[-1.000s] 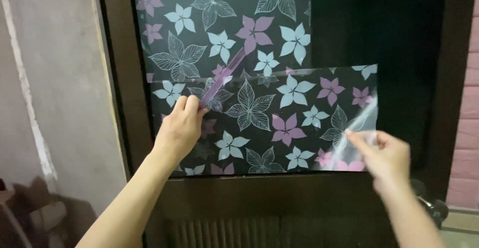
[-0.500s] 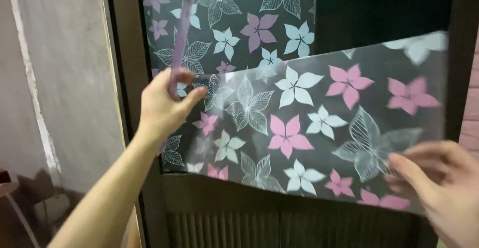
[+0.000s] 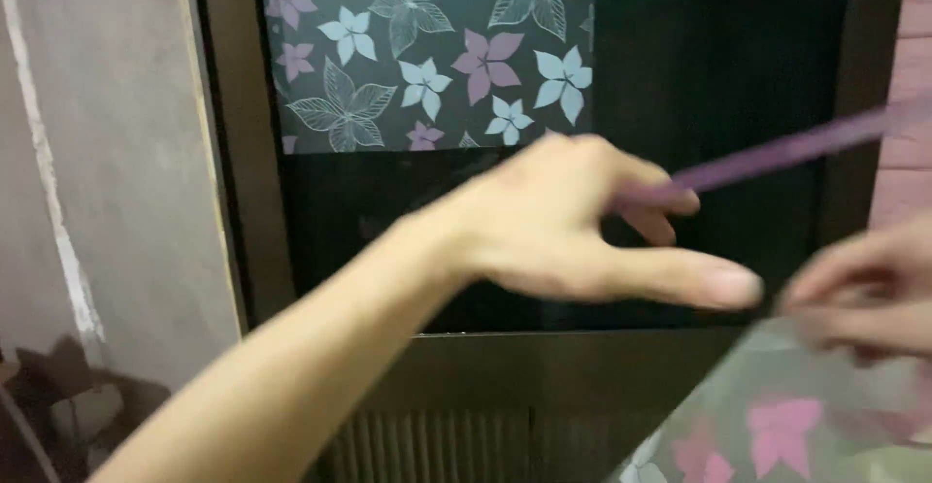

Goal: Applying a decorative floral film to a glass door panel, smoothing it with a plastic strip, and cleaning the surface with a cloth.

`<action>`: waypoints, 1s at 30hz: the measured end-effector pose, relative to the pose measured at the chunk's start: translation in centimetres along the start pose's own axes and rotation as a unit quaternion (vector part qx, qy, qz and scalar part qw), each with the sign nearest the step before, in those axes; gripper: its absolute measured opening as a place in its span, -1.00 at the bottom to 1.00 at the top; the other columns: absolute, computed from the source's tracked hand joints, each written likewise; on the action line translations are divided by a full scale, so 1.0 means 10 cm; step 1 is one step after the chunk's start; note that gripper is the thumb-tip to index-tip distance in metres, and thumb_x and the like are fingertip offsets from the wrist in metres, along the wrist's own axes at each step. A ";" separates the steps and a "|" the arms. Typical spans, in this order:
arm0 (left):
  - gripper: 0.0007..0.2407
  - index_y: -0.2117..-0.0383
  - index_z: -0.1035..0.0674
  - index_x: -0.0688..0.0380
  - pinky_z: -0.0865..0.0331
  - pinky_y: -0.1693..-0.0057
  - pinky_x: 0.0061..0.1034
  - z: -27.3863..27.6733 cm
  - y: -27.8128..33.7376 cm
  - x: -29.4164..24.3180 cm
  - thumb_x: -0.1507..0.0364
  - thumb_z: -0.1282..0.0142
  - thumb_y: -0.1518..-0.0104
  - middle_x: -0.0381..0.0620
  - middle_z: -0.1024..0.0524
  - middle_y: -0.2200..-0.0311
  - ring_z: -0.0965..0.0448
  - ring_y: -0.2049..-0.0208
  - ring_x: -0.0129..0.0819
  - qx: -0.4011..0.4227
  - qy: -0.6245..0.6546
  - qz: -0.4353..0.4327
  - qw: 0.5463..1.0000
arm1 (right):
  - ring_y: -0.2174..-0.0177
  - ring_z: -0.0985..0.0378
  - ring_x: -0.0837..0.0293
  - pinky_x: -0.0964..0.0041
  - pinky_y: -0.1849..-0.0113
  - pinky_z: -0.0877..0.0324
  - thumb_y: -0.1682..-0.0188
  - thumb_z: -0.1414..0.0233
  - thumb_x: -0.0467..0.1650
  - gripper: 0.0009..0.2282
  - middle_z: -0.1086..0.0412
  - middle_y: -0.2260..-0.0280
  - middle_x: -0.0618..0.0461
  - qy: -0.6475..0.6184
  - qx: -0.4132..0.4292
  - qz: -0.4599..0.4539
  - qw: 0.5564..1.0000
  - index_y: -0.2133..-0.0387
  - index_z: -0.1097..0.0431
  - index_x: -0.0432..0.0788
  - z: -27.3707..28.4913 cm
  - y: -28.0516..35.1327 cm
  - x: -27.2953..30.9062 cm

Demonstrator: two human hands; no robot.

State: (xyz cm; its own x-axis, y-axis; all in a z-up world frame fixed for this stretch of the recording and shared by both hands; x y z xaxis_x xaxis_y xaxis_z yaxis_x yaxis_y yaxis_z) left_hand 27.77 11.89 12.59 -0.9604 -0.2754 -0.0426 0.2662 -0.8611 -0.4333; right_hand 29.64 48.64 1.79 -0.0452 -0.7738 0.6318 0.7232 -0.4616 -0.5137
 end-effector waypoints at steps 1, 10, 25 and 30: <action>0.13 -0.14 -0.56 0.10 -0.43 -0.18 -0.57 -0.07 0.02 -0.12 -0.27 0.45 0.74 -0.33 -0.74 -0.01 -0.65 -0.15 -0.48 0.027 0.029 0.038 0.998 | 0.82 -0.33 0.00 0.22 0.76 -0.21 0.32 -0.52 -0.48 -0.77 -0.59 0.87 -0.37 0.023 0.022 -0.011 0.999 0.80 -0.78 -0.51 -0.27 0.23 0.53; -0.59 0.48 -0.64 0.07 -0.57 0.23 -0.18 -0.36 -0.34 -0.07 -0.05 -0.21 0.04 0.04 -0.64 0.39 -0.68 0.32 0.06 -0.027 -0.131 0.114 0.984 | 0.51 -0.21 0.30 0.42 0.43 -0.19 0.25 -0.23 -0.27 -0.85 -0.32 0.65 0.18 0.261 0.116 0.060 0.956 0.70 -0.66 -0.02 -0.26 0.37 1.78; -0.75 0.59 -0.59 0.16 -0.51 0.34 -0.43 0.55 -0.04 0.62 0.34 -0.08 -0.24 -0.14 -0.60 0.55 -0.54 0.54 -0.40 -0.176 -0.129 0.245 0.944 | 0.05 -0.60 -0.66 -0.40 -0.04 -0.34 0.10 -0.09 -0.89 -0.57 -0.59 0.03 -0.80 -0.359 0.237 -0.378 0.820 -0.09 -0.54 -0.64 -1.02 1.04 1.06; -0.85 0.40 -0.73 -0.03 -0.54 0.16 -0.47 0.73 0.18 1.21 0.28 -0.16 -0.17 -0.25 -0.70 0.45 -0.68 0.38 -0.53 -0.260 -0.134 0.233 0.927 | 0.40 -0.74 0.28 0.40 0.27 -0.50 0.32 -0.57 -0.32 -0.79 -0.80 0.44 0.14 0.097 0.230 -0.156 0.956 0.41 -0.82 -0.04 -1.49 0.07 -0.81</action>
State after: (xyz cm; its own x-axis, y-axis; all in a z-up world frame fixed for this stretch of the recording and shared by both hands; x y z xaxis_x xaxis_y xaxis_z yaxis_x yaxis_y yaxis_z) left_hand 17.22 3.88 17.84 -0.6777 -0.7221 -0.1385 0.5036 -0.3186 -0.8030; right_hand 20.28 48.13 -12.37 -0.4030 -0.7154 0.5707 0.8777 -0.4789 0.0195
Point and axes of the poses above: each hand's wrist, its own y-axis away from the middle knuckle, its own z-axis out of the back of the hand, x = y × z, the point moved 2 cm from there along -y, towards the middle knuckle
